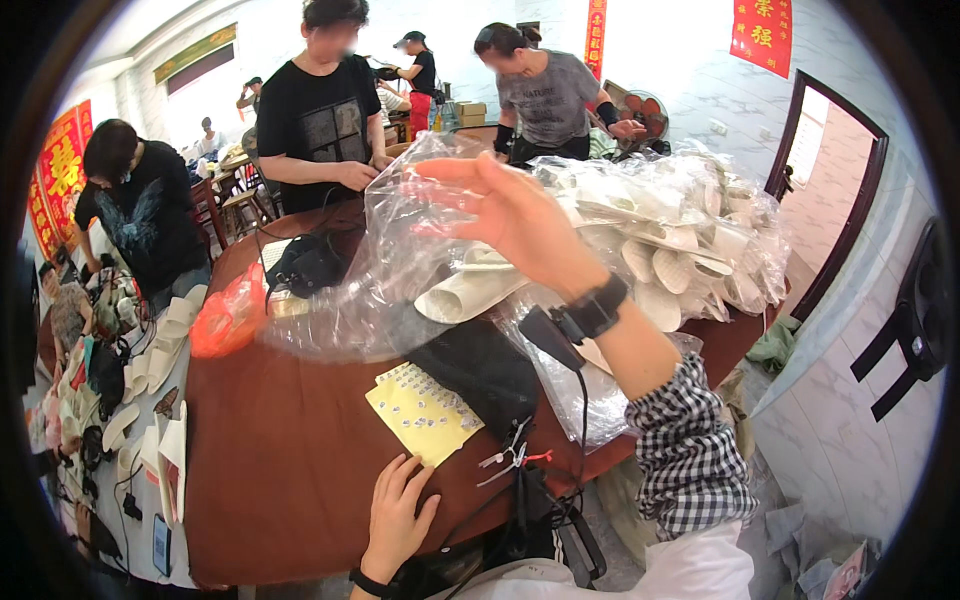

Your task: Organizing and inspecting white slippers at a manufacturing station.

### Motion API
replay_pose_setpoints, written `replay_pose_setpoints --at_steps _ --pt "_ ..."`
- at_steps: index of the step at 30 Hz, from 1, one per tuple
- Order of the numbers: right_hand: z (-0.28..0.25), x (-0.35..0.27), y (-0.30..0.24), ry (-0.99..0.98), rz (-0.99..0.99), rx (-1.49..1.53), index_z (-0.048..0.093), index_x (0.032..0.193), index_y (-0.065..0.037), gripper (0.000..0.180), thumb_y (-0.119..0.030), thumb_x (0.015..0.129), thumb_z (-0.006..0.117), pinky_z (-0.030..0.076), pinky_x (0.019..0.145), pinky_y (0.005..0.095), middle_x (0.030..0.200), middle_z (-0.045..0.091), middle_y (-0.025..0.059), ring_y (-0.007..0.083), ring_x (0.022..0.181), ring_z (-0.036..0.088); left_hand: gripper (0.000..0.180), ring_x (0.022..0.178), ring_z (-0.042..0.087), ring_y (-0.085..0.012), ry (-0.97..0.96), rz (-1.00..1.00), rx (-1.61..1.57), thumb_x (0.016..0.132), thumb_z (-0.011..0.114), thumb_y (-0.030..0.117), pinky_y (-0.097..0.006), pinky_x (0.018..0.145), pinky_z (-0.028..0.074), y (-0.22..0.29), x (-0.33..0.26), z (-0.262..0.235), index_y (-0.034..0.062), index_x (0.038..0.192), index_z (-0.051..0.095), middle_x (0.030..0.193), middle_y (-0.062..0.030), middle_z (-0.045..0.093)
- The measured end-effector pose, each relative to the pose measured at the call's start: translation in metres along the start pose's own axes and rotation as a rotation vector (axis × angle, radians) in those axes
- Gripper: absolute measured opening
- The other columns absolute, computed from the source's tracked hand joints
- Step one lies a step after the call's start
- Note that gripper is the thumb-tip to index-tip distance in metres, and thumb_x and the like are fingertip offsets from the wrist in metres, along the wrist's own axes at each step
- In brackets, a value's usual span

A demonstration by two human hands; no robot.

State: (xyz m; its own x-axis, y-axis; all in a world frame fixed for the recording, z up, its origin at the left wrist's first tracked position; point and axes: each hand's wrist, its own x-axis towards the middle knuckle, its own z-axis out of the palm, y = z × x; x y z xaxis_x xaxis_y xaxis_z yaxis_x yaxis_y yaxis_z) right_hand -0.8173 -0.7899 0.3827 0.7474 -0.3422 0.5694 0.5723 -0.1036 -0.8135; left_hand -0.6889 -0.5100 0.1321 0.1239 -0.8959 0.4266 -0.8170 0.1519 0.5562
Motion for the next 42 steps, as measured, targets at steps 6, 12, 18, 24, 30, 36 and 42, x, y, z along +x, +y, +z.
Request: replay_pose_setpoints --at_steps 6,12,18,24,30,36,42 --pt "0.019 -0.038 -0.035 -0.218 -0.263 0.002 0.062 0.124 0.004 0.050 -0.037 0.107 0.039 0.040 0.108 0.0633 0.132 0.060 0.0207 0.0367 0.129 0.052 0.044 0.124 0.053 -0.0383 0.109 -0.087 -0.300 0.091 0.064 0.022 -0.048 0.105 0.043 -0.002 -0.003 -0.010 0.0006 0.130 0.058 0.131 -0.0190 0.058" --pt "0.031 -0.133 -0.023 0.102 0.026 -0.715 0.067 0.119 0.002 0.028 -0.015 0.100 0.057 0.047 0.106 0.0527 0.127 0.064 0.0177 0.0309 0.122 0.059 0.073 0.121 0.057 -0.0383 0.067 -0.414 -1.411 0.101 0.032 0.063 -0.052 0.102 0.047 0.014 -0.018 -0.036 0.0048 0.144 0.042 0.131 -0.0239 0.057" --pt "0.060 -0.195 0.029 0.564 -0.010 -0.344 0.065 0.125 0.001 0.031 0.006 0.097 0.052 0.053 0.101 0.0473 0.137 0.057 0.0147 0.0295 0.124 0.058 0.086 0.129 0.049 -0.0467 -0.109 -0.570 -1.577 0.101 0.047 0.054 -0.060 0.103 0.046 0.052 -0.005 -0.029 0.0188 0.158 -0.007 0.147 -0.0276 0.036" --pt "0.068 -0.218 0.031 0.653 0.098 -0.329 0.051 0.142 -0.005 0.041 -0.005 0.101 0.053 0.055 0.096 0.0462 0.136 0.056 0.0153 0.0320 0.120 0.060 0.080 0.107 0.066 -0.0364 0.066 -0.693 -1.615 0.103 0.054 0.019 -0.045 0.092 0.057 0.066 0.012 0.001 0.0125 0.158 -0.003 0.126 -0.0219 0.055" --pt "0.040 -0.227 0.009 0.884 0.221 -0.131 0.042 0.135 -0.012 0.033 -0.019 0.104 0.052 0.058 0.086 0.0405 0.129 0.058 0.0183 0.0274 0.109 0.065 0.080 0.086 0.066 -0.0182 0.185 -0.494 -1.305 0.098 0.056 0.001 -0.030 0.078 0.057 0.056 -0.003 -0.003 0.0105 0.158 0.004 0.108 -0.0131 0.060" --pt "0.039 -0.234 0.032 0.849 0.275 -0.319 0.038 0.124 -0.013 0.029 -0.010 0.101 0.056 0.058 0.083 0.0374 0.132 0.055 0.0184 0.0263 0.108 0.065 0.089 0.113 0.061 -0.0273 0.102 -0.544 -1.445 0.101 0.054 0.010 -0.039 0.090 0.057 0.065 -0.007 -0.012 0.0257 0.157 -0.014 0.135 -0.0207 0.044" --pt "0.089 -0.246 0.049 0.808 0.216 -0.307 0.036 0.124 -0.012 0.033 0.000 0.098 0.053 0.059 0.085 0.0384 0.142 0.042 0.0192 0.0278 0.111 0.064 0.111 0.112 0.059 -0.0233 0.197 -0.503 -1.358 0.090 0.062 -0.007 -0.034 0.087 0.056 0.078 -0.014 -0.021 0.0317 0.156 -0.018 0.146 -0.0194 0.034"
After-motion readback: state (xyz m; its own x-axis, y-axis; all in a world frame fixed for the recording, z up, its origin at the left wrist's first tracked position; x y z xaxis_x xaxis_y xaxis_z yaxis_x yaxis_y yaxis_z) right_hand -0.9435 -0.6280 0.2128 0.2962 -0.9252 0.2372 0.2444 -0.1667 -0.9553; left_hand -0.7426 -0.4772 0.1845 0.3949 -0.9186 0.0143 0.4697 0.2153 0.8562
